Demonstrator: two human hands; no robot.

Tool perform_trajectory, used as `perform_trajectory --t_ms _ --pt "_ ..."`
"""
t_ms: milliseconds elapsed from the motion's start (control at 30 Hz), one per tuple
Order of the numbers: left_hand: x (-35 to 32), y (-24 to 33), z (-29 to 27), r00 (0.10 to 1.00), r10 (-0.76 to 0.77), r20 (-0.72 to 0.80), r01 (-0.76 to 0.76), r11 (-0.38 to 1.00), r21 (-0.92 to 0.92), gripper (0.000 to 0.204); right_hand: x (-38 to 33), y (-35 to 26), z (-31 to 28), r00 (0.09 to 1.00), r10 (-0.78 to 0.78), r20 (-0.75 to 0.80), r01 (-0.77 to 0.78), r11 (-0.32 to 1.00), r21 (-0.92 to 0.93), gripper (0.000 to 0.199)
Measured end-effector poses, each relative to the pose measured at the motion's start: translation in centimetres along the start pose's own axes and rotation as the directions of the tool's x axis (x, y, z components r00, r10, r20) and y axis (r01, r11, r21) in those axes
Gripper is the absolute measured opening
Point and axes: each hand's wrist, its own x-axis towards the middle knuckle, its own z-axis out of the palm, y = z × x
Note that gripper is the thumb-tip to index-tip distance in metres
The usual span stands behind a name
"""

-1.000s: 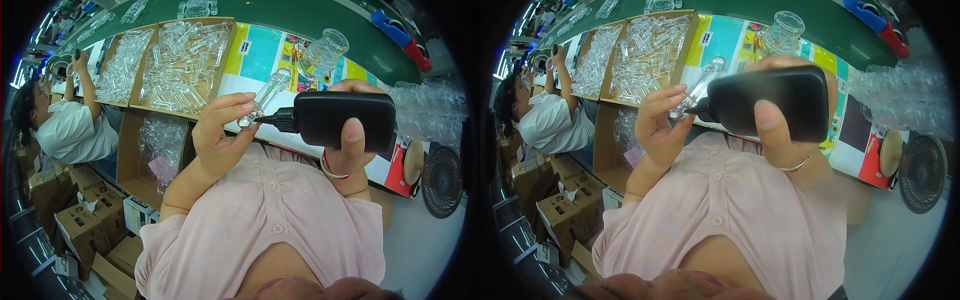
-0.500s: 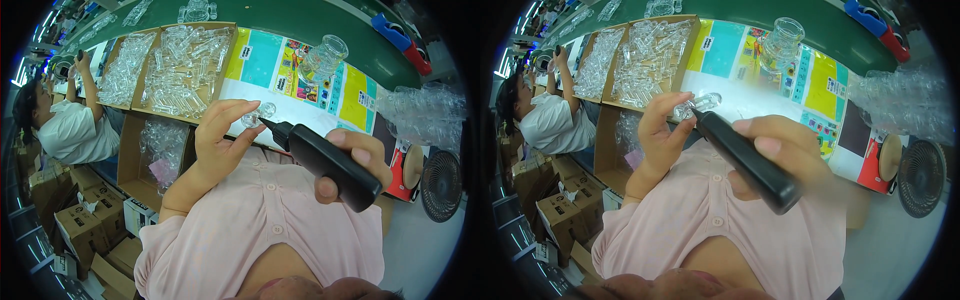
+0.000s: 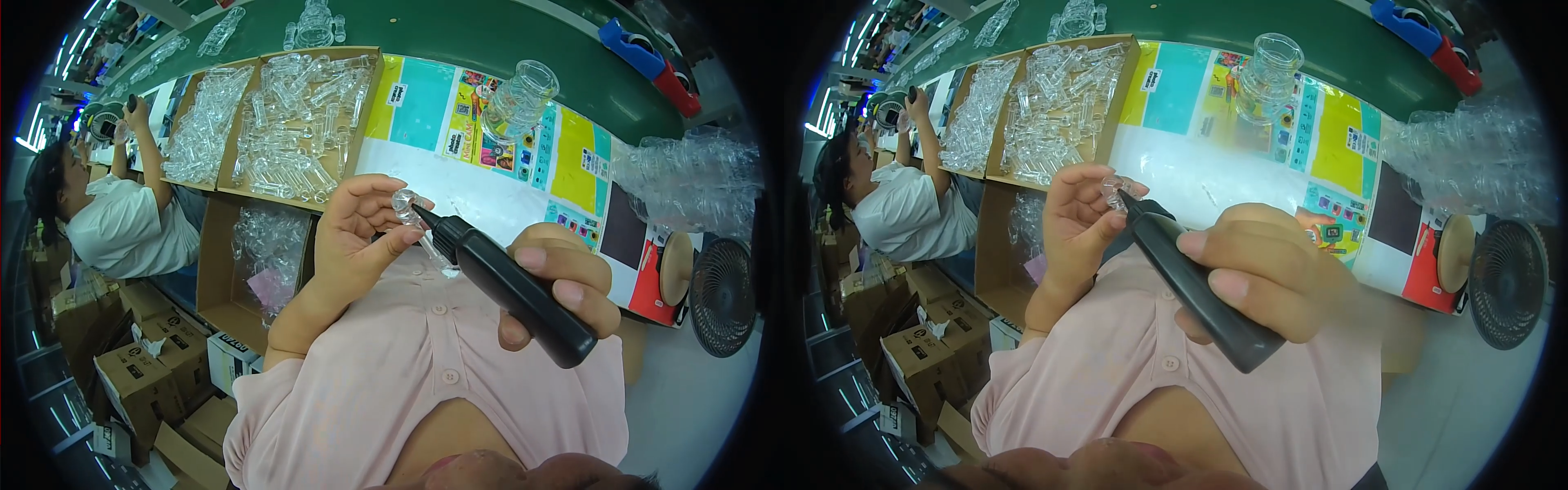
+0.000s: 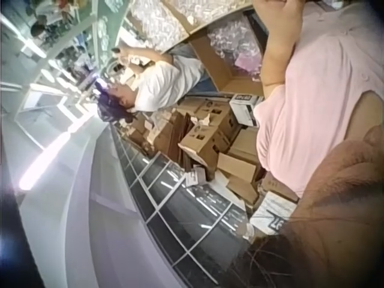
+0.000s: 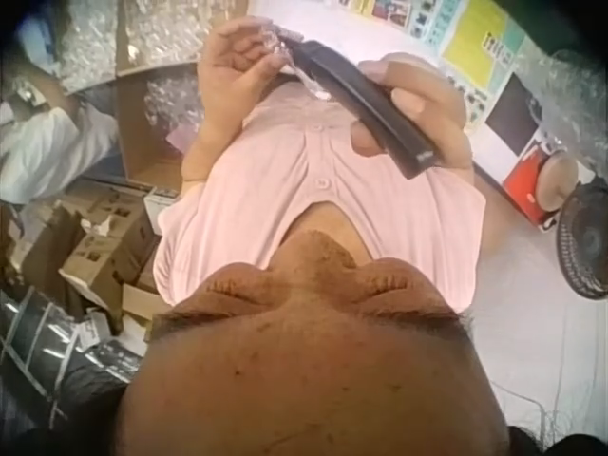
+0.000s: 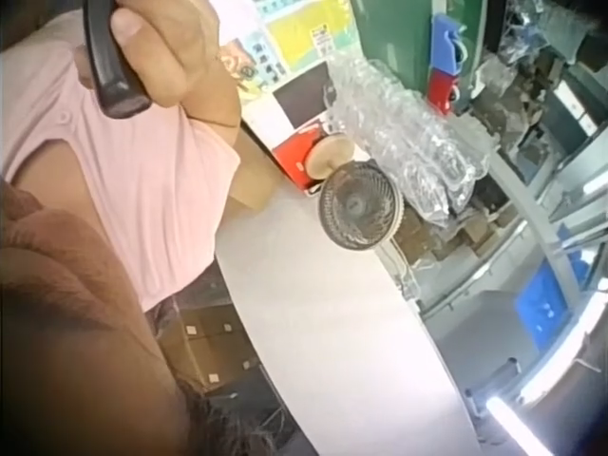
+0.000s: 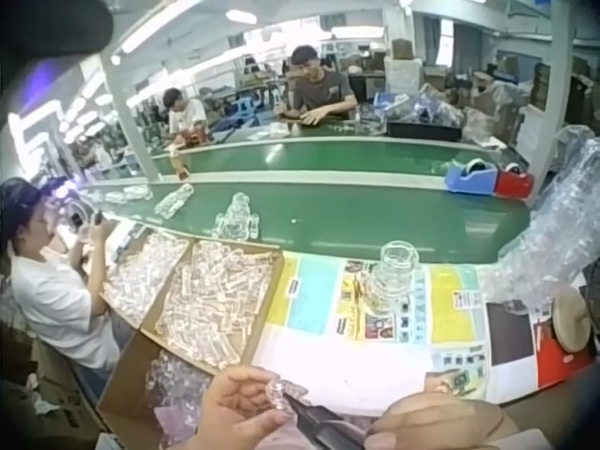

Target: Assembling clear plastic components and packaging them in bubble wrap on a factory line.

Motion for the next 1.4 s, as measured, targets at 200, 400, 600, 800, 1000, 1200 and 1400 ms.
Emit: perform_trajectory --t_ms 200,400,600,800,1000,1200,1400 --pt "-0.4 -0.6 -0.4 0.994 0.085 -0.073 -0.078 0.992 0.1 0.043 0.1 -1.0 -0.8 0.973 0.187 0.138 -0.187 0.982 -0.01 0.052" --pt "-0.3 -0.9 -0.6 0.988 0.123 -0.096 -0.105 0.979 0.176 0.043 0.6 -0.5 -1.3 0.942 0.283 0.181 -0.281 0.959 -0.038 0.053" --pt "0.7 -1.0 -0.2 0.969 0.208 -0.131 -0.168 0.949 0.266 0.043 0.6 2.0 -0.3 0.74 0.651 -0.167 -0.626 0.758 0.184 0.043" --pt "3.1 -3.7 -2.3 0.985 0.036 -0.167 -0.014 0.991 0.134 0.037 -1.1 5.8 -2.2 0.106 0.967 -0.23 -0.173 0.246 0.954 0.033" --pt "7.9 -6.7 -4.3 0.991 -0.084 -0.101 0.128 0.81 0.573 0.035 -9.0 9.4 -9.2 0.015 0.976 -0.219 -0.003 0.219 0.976 0.035" --pt "13.5 -8.6 -3.5 0.995 -0.101 -0.003 0.06 0.561 0.826 0.033 -12.6 11.5 -11.5 0.29 0.956 0.041 0.103 -0.074 0.992 0.031" --pt "15.0 -10.9 -4.3 0.98 -0.196 0.039 0.014 0.264 0.965 0.03 -13.0 13.1 -11.1 0.26 0.96 0.105 0.191 -0.158 0.969 0.037"
